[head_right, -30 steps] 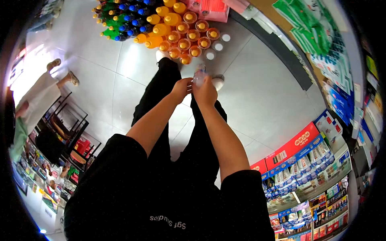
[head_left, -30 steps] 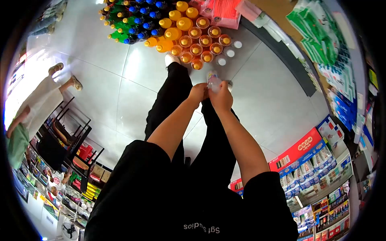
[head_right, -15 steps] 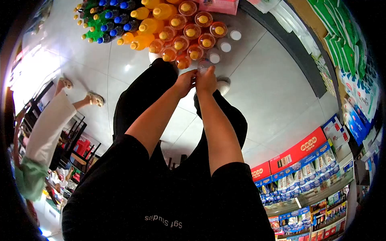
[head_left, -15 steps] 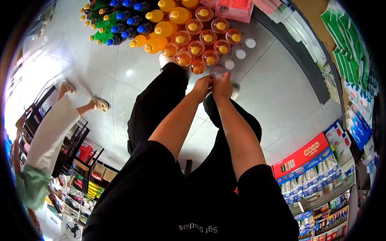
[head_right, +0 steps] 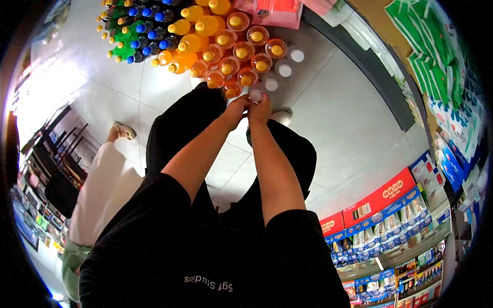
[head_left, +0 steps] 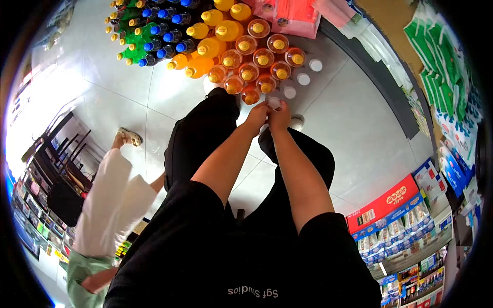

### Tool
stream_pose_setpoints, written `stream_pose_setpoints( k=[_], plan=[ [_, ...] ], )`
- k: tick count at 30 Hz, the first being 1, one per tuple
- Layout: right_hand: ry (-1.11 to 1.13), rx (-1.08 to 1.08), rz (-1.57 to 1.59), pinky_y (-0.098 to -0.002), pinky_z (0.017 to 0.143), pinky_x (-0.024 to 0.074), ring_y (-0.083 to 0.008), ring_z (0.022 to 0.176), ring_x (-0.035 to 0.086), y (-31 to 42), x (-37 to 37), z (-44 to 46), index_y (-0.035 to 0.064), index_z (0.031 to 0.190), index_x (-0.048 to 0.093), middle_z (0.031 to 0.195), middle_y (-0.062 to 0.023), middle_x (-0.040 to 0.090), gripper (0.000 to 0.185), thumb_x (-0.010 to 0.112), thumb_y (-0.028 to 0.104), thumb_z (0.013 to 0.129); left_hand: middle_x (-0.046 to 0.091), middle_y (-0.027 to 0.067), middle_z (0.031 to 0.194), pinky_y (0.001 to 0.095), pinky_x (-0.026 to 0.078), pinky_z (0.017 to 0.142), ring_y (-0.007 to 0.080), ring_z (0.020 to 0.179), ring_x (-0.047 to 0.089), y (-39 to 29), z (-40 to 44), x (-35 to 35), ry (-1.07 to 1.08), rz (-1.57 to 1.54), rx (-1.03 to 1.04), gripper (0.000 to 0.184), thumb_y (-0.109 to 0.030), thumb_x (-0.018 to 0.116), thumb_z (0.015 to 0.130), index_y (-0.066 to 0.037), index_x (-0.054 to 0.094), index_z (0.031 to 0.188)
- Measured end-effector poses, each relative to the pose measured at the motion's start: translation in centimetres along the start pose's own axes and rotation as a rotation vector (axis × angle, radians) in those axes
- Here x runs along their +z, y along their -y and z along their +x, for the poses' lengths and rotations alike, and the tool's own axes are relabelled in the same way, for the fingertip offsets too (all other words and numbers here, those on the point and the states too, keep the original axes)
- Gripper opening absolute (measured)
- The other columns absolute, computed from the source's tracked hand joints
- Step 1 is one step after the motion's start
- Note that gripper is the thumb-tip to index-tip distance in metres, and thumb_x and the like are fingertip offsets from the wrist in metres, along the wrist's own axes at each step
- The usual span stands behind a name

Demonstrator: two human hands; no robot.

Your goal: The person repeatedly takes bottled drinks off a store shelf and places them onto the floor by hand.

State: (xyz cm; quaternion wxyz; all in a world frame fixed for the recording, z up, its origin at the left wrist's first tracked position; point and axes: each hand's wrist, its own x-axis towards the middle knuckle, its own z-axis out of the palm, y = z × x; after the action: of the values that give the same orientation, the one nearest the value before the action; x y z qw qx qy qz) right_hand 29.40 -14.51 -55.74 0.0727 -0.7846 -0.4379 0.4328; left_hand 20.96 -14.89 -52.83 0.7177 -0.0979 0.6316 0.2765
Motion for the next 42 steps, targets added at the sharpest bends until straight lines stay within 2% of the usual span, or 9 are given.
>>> stream_pose_setpoints(
  k=[3, 5, 9, 11, 14, 18, 22, 30, 42],
  plan=[
    [0.032, 0.001, 0.031, -0.0342, 0.075, 0.0479, -0.0272, 0.085, 0.062, 1.0, -2.1, -0.2, 0.0005, 0.109, 0.055, 0.092, -0.0160, 0.064, 0.044, 0.064, 0.017, 0.070, 0.053, 0.0054, 0.099, 0.0330, 0.042, 0.074, 0.0167, 0.089, 0.049, -0.6, -1.1, 0.4, -0.019, 0.021, 0.002, 0.049, -0.018, 0.045, 0.079, -0.009, 0.044, 0.128],
    [0.114, 0.006, 0.062, -0.0322, 0.074, 0.0481, -0.0243, 0.081, 0.062, 0.8, -4.1, -1.0, 0.0001, 0.105, 0.058, 0.087, -0.0147, 0.065, 0.039, 0.061, 0.016, 0.070, 0.053, 0.0060, 0.114, 0.0355, 0.043, 0.084, 0.0177, 0.104, 0.052, -1.4, -3.3, 0.7, 0.046, 0.267, -0.097, 0.050, -0.023, 0.045, 0.086, -0.010, 0.037, 0.134],
    [0.074, -0.037, -0.022, -0.0296, 0.070, 0.0480, -0.0204, 0.073, 0.062, 4.8, -10.2, -3.1, 0.0003, 0.100, 0.060, 0.081, -0.0113, 0.065, 0.033, 0.058, 0.014, 0.070, 0.054, 0.0060, 0.115, 0.0347, 0.043, 0.082, 0.0196, 0.102, 0.053, -4.4, -9.4, 2.2, 0.088, 0.287, -0.070, 0.046, -0.026, 0.043, 0.087, -0.011, 0.040, 0.131],
    [0.007, -0.098, -0.003, -0.0291, 0.069, 0.0479, -0.0189, 0.071, 0.062, 5.2, -12.7, -3.8, 0.0005, 0.097, 0.060, 0.080, -0.0101, 0.065, 0.030, 0.057, 0.014, 0.070, 0.056, 0.0028, 0.087, 0.0265, 0.041, 0.055, 0.0140, 0.073, 0.052, -5.9, -12.2, 2.8, 0.057, 0.289, 0.016, 0.042, -0.021, 0.047, 0.081, -0.007, 0.049, 0.121],
    [-0.023, -0.091, 0.091, -0.0309, 0.071, 0.0478, -0.0207, 0.074, 0.062, 7.3, -17.4, -5.0, 0.0012, 0.093, 0.061, 0.082, -0.0107, 0.065, 0.026, 0.056, 0.015, 0.071, 0.057, 0.0027, 0.084, 0.0258, 0.041, 0.053, 0.0134, 0.069, 0.053, -8.6, -16.3, 3.1, 0.074, 0.413, 0.110, 0.038, -0.022, 0.048, 0.081, -0.006, 0.053, 0.115],
    [-0.059, -0.050, 0.244, -0.0318, 0.070, 0.0474, -0.0211, 0.073, 0.062, 12.3, -22.8, -7.5, 0.0017, 0.088, 0.060, 0.078, -0.0104, 0.064, 0.020, 0.056, 0.015, 0.073, 0.057, 0.0042, 0.080, 0.0269, 0.044, 0.056, 0.0145, 0.069, 0.054, -13.6, -23.8, 3.6, 0.070, 0.413, 0.253, 0.031, -0.022, 0.050, 0.081, -0.003, 0.057, 0.105],
    [-0.065, -0.138, 0.456, -0.0255, 0.053, 0.0471, -0.0156, 0.060, 0.060, 18.1, -27.2, -11.2, 0.0007, 0.089, 0.056, 0.074, -0.0059, 0.058, 0.013, 0.051, 0.006, 0.078, 0.057, 0.0035, 0.079, 0.0271, 0.042, 0.054, 0.0135, 0.068, 0.053, -17.2, -28.4, 2.6, 0.195, 0.528, 0.348, 0.023, -0.023, 0.048, 0.084, -0.005, 0.060, 0.092],
    [-0.132, -0.171, 0.825, -0.0250, 0.049, 0.0448, -0.0136, 0.058, 0.057, 29.6, -33.2, -17.7, 0.0039, 0.083, 0.055, 0.069, -0.0053, 0.058, 0.006, 0.055, 0.009, 0.081, 0.059, 0.0084, 0.091, 0.0308, 0.050, 0.066, 0.0181, 0.075, 0.058, -24.4, -39.2, 2.5, 0.313, 0.398, 0.349, 0.026, -0.018, 0.045, 0.087, -0.007, 0.053, 0.109],
    [-0.285, -0.250, 1.203, -0.0239, 0.050, 0.0449, -0.0142, 0.060, 0.059, 40.2, -40.2, -21.8, 0.0038, 0.085, 0.056, 0.070, -0.0046, 0.058, 0.009, 0.057, 0.007, 0.077, 0.060, 0.0076, 0.097, 0.0305, 0.046, 0.076, 0.0178, 0.087, 0.058, -36.6, -47.9, 6.4, 0.534, 0.502, 0.688, 0.027, -0.017, 0.045, 0.086, -0.004, 0.052, 0.108]
  ],
)
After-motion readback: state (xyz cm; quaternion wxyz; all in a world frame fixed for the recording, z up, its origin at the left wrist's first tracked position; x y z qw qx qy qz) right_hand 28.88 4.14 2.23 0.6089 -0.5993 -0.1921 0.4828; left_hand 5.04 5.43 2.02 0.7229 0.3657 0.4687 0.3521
